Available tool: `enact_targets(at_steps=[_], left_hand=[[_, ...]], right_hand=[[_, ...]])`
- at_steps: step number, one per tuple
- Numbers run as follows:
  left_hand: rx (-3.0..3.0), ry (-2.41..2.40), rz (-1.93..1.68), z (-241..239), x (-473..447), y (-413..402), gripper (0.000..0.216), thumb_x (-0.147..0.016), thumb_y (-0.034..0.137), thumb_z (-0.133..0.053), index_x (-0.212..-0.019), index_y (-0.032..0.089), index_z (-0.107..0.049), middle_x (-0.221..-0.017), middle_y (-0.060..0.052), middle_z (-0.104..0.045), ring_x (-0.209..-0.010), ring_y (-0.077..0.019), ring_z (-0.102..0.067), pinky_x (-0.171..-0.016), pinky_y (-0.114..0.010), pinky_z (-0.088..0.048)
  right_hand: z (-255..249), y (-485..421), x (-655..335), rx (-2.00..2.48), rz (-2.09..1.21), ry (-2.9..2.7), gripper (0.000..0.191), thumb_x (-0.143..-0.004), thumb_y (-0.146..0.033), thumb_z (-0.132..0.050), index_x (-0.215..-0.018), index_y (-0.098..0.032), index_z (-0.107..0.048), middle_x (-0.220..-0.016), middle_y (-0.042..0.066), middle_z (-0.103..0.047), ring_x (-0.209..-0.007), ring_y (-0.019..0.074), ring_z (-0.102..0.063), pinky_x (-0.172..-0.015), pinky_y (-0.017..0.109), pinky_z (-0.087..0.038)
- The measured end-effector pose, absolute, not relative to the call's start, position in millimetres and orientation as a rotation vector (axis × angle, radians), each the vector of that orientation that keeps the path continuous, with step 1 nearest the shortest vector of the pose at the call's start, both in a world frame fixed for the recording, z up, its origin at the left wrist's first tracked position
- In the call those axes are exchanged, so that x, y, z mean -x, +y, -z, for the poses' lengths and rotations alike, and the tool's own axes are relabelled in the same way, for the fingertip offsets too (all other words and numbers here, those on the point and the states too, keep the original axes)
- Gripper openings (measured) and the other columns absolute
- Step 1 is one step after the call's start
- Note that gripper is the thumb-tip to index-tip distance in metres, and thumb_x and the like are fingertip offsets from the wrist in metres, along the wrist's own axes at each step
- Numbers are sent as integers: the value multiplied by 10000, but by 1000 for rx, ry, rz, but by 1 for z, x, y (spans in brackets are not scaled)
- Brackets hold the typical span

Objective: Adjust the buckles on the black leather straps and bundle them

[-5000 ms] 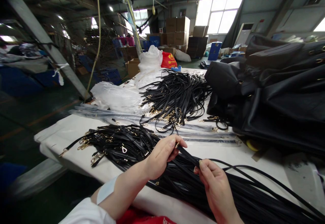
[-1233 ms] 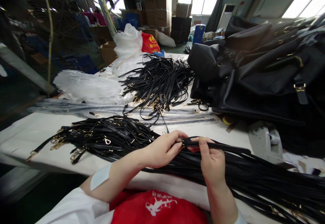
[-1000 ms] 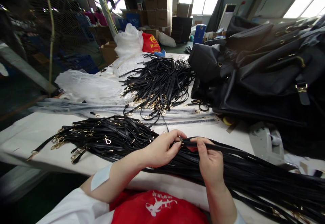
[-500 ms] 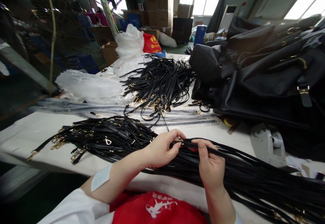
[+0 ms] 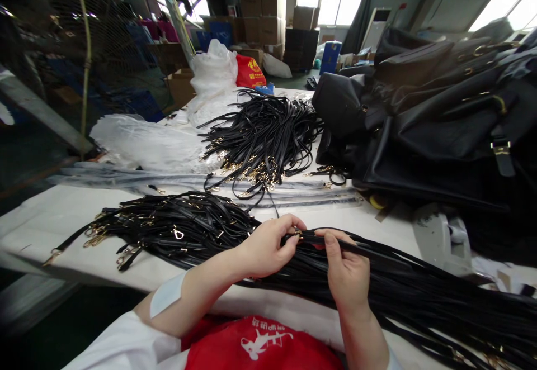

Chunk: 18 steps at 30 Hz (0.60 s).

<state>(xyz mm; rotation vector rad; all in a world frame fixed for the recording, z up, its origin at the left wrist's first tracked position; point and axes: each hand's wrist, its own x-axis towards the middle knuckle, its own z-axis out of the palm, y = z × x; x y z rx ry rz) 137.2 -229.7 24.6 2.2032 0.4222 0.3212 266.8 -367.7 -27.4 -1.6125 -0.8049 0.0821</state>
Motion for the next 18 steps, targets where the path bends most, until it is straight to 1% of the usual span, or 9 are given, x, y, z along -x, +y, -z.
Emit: enact_targets(at_steps=[5, 11, 15, 18], left_hand=[[-2258, 429, -319, -27, -136, -232, 277, -869, 198, -492, -1134, 190, -573, -875, -47, -720, -784, -233, -673, -705, -336, -505], [-2374, 469, -293, -30, -136, -237, 250, -873, 212, -495, -1114, 183, -554, -915, -70, -726, -828, -280, -690, -743, -388, -519], [-2374, 525, -286, -30, -138, -240, 266, -870, 199, -486, -1132, 172, -524, -839, -58, -704, -754, -263, -675, -688, -365, -514], [-2386, 567, -298, -28, -141, -243, 263, -869, 194, -478, -1128, 169, -517, -815, -59, -689, -740, -265, -669, -687, -371, -513]], right_hand=[[28, -368, -266, 1620, -87, -802, 240, -947, -409, -620, -886, -214, -747, -777, 9, -749, -711, 177, -683, -731, 310, -519], [26, -367, -265, 1674, -38, -856, 230, -963, -378, -603, -907, -208, -748, -783, 13, -750, -699, 175, -693, -716, 305, -524], [25, -367, -254, 1696, 124, -942, 217, -984, -304, -566, -911, -207, -746, -794, 13, -742, -703, 166, -694, -703, 287, -527], [23, -367, -246, 1665, 241, -1051, 180, -978, -220, -558, -945, -216, -735, -833, 9, -741, -761, 159, -696, -746, 274, -528]])
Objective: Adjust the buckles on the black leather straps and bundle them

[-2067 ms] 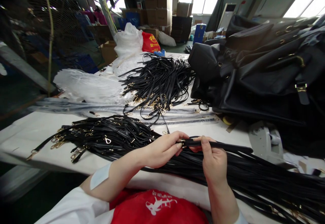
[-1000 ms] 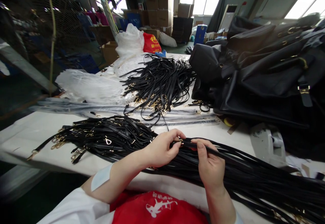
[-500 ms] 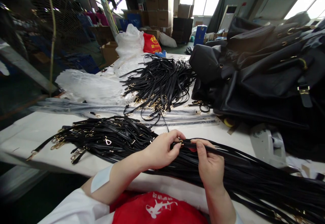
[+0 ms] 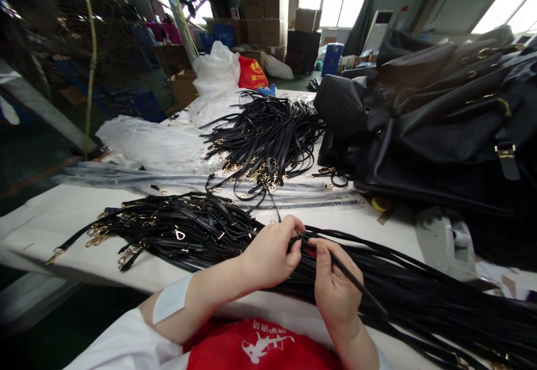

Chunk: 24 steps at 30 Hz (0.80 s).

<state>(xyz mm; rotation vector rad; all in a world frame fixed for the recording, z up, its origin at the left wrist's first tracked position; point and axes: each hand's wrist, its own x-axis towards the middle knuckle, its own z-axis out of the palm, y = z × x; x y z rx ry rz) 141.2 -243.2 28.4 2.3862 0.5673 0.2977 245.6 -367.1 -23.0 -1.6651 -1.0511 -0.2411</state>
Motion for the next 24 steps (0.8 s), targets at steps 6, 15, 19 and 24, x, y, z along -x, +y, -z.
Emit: enact_targets(at_steps=[6, 15, 19, 24], left_hand=[[-2231, 488, -424, -27, -141, -243, 288, -866, 244, -551, -1139, 160, -517, -904, -75, -707, -803, -241, -676, -744, -353, -523], [-2161, 399, -459, -25, -137, -234, 198, -815, 338, -745, -962, 205, -749, -949, -30, -778, -875, -210, -710, -768, -290, -515], [-2153, 329, -605, -20, -137, -233, 211, -864, 362, -713, -973, 187, -759, -934, -48, -782, -841, -194, -717, -776, -280, -520], [-2163, 267, -686, -23, -136, -234, 212, -877, 340, -698, -1006, 177, -741, -962, -61, -775, -859, -196, -711, -801, -285, -534]], right_hand=[[10, -366, -253, 1523, 115, -972, 214, -1002, -238, -500, -999, -229, -714, -938, 35, -716, -892, 182, -664, -826, 319, -500], [-7, -371, -264, 1296, -238, -909, 652, -960, -715, -270, -1157, -237, -667, -918, 55, -598, -629, 154, -451, -580, 312, -397], [-4, -373, -272, 1469, -183, -1035, 397, -998, -450, -501, -698, -211, -607, -821, 32, -577, -773, 182, -533, -692, 317, -405], [-1, -369, -281, 1653, -156, -1079, 356, -991, -349, -535, -667, -207, -575, -990, 51, -647, -944, 200, -595, -780, 306, -433]])
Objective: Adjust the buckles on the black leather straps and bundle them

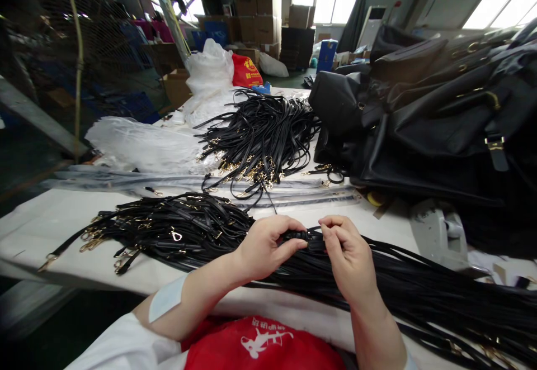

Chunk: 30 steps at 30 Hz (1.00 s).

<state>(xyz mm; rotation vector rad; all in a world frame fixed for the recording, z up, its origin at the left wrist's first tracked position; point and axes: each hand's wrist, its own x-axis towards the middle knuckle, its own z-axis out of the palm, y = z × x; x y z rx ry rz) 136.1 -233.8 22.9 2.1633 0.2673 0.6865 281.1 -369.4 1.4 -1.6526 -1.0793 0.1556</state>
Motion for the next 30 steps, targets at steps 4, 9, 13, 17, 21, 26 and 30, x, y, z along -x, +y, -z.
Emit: enact_targets(at_steps=[4, 9, 13, 17, 21, 26, 30], left_hand=[[-2128, 305, -681, -24, -137, -237, 228, -863, 369, -715, -1008, 195, -743, -951, -51, -771, -850, -190, -705, -784, -276, -545], [-2101, 306, -669, -23, -137, -239, 237, -843, 359, -745, -1002, 183, -748, -935, -54, -774, -818, -181, -703, -783, -272, -542], [-2063, 314, -688, -22, -138, -242, 240, -788, 352, -802, -955, 184, -757, -860, -39, -772, -739, -170, -693, -718, -261, -532], [-2023, 339, -707, -18, -140, -247, 243, -759, 353, -826, -916, 181, -756, -837, -39, -772, -720, -169, -691, -705, -263, -529], [-2008, 339, -731, -16, -142, -247, 247, -766, 362, -817, -924, 182, -756, -855, -41, -775, -730, -167, -688, -717, -263, -524], [-1969, 348, -685, -17, -143, -239, 217, -763, 345, -816, -878, 170, -759, -762, -16, -752, -625, -130, -625, -593, -229, -457], [-1971, 336, -655, -13, -144, -239, 211, -764, 355, -811, -864, 177, -758, -755, -13, -751, -640, -138, -636, -617, -236, -462]], right_hand=[[1, -368, -282, 1713, -114, -1066, 358, -991, -360, -529, -677, -208, -611, -965, 53, -661, -906, 197, -614, -770, 308, -436], [0, -365, -277, 1716, -29, -1080, 340, -981, -328, -548, -667, -212, -605, -927, 42, -659, -883, 190, -612, -791, 312, -428], [3, -361, -271, 1679, -15, -1073, 336, -989, -319, -535, -682, -213, -620, -866, 29, -655, -835, 183, -610, -905, 357, -418], [10, -358, -265, 1631, -87, -1013, 301, -997, -326, -517, -756, -210, -657, -861, 31, -646, -841, 189, -605, -862, 349, -435], [13, -359, -261, 1564, -207, -1022, 333, -1017, -338, -467, -762, -206, -634, -884, 42, -643, -847, 191, -591, -823, 327, -449], [12, -370, -266, 1515, -401, -1110, 270, -1005, -340, -490, -845, -211, -666, -1071, 78, -632, -1005, 216, -589, -870, 320, -466], [15, -374, -268, 1519, -483, -1062, 269, -973, -355, -554, -778, -206, -664, -1056, 76, -629, -1019, 221, -587, -885, 326, -471]])
